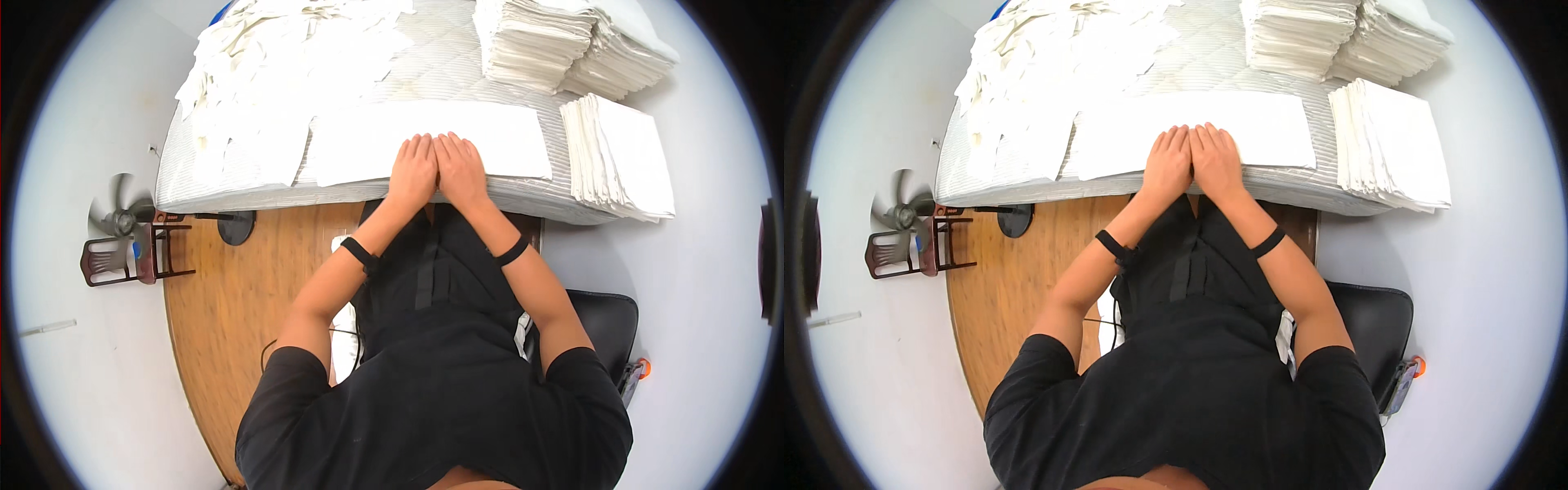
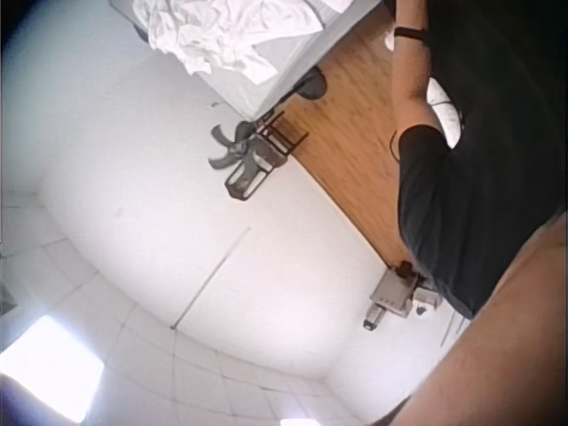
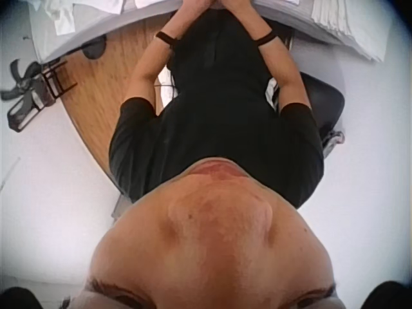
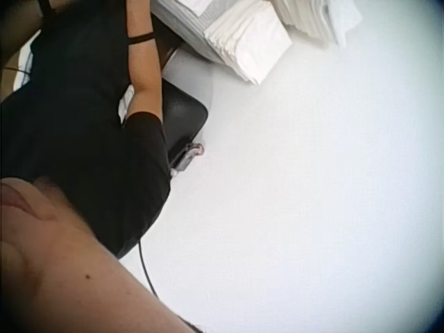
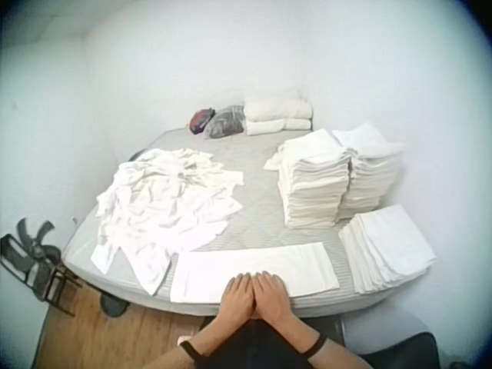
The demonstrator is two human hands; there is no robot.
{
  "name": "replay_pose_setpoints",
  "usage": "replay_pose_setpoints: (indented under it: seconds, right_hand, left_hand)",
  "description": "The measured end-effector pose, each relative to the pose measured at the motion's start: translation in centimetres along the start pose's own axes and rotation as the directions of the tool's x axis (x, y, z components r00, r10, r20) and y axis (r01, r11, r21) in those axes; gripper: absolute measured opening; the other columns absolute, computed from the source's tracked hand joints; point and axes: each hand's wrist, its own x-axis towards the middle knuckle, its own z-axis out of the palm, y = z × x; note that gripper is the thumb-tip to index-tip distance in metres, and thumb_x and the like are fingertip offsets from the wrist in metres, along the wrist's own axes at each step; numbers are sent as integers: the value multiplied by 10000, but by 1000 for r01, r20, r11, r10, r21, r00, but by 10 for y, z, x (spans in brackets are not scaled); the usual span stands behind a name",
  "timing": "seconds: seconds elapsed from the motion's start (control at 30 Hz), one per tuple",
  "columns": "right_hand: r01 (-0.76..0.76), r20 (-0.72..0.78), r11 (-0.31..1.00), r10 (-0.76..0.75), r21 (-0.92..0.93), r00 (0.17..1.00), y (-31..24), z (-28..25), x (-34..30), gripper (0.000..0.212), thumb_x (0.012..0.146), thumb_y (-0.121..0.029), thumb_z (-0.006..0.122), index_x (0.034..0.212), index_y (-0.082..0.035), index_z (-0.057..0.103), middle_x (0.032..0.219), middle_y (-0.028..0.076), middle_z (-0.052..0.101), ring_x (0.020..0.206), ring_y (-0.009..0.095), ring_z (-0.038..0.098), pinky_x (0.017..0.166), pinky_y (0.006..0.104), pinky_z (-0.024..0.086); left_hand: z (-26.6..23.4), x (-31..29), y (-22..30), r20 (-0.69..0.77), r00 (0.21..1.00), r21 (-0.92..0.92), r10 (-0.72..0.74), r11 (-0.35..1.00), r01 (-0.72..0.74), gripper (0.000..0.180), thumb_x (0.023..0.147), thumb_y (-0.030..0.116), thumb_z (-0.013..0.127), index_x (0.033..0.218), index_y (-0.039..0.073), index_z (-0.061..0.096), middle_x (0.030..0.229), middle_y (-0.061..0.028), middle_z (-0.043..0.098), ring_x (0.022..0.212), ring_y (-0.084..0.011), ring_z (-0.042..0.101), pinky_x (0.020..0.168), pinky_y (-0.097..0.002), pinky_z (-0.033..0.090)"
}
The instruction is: Folding a pile of white cloths or linens on a bed and stacking them.
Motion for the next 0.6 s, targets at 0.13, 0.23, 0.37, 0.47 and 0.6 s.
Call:
replay_pose_setpoints:
  seconds: [0.13, 0.23, 0.37, 0.47, 0.6]
  right_hand:
    - [-205, 152, 977, 212, -66, 965, 66, -38, -23, 427, 754, 10, 570, 1180, 0, 598, 1227, 166, 624, 1169, 325, 555, 991, 418, 436]
    - [-183, 76, 972, 195, -144, 978, 152, -57, -82, 494, 736, 69, 541, 1219, -14, 604, 1306, 143, 605, 1218, 314, 555, 1033, 431, 437]
    - [-244, 156, 966, 254, -82, 955, 155, -69, -73, 481, 743, 104, 536, 1207, 5, 613, 1288, 139, 623, 1249, 322, 541, 1058, 387, 428]
    - [-325, 141, 900, 296, 291, 945, 164, -90, -73, 407, 762, 100, 544, 1152, 21, 632, 1203, 149, 666, 1238, 327, 554, 1047, 403, 433]
    - [-523, 138, 487, 626, 700, 767, 174, -141, -53, 179, 942, -100, 619, 1069, 22, 655, 1016, 76, 700, 965, 153, 642, 874, 279, 485]
  left_hand:
    - [-43, -37, -89, 126, 971, 46, -201, 979, 197, 408, 735, -75, 545, 1140, -37, 572, 1097, -190, 629, 1068, -347, 581, 904, -442, 452]
    - [-64, -85, -152, 172, 960, 137, -220, 971, 198, 612, 725, -130, 546, 1302, 72, 574, 1382, -112, 562, 1305, -304, 502, 1060, -428, 422]
    - [-81, -65, -155, 207, 944, -144, -257, 947, 289, 542, 741, -129, 539, 1234, 74, 640, 1254, -112, 652, 1209, -306, 582, 1063, -436, 422]
    - [-107, -67, -172, 317, 856, -431, -409, 742, 514, 465, 741, -146, 549, 1131, 58, 701, 1112, -112, 710, 1097, -254, 639, 1029, -395, 450]
    - [-174, -34, -163, 192, 749, -776, -634, 369, 511, 103, 883, 5, 665, 967, -30, 714, 834, -33, 689, 674, -57, 543, 643, -195, 434]
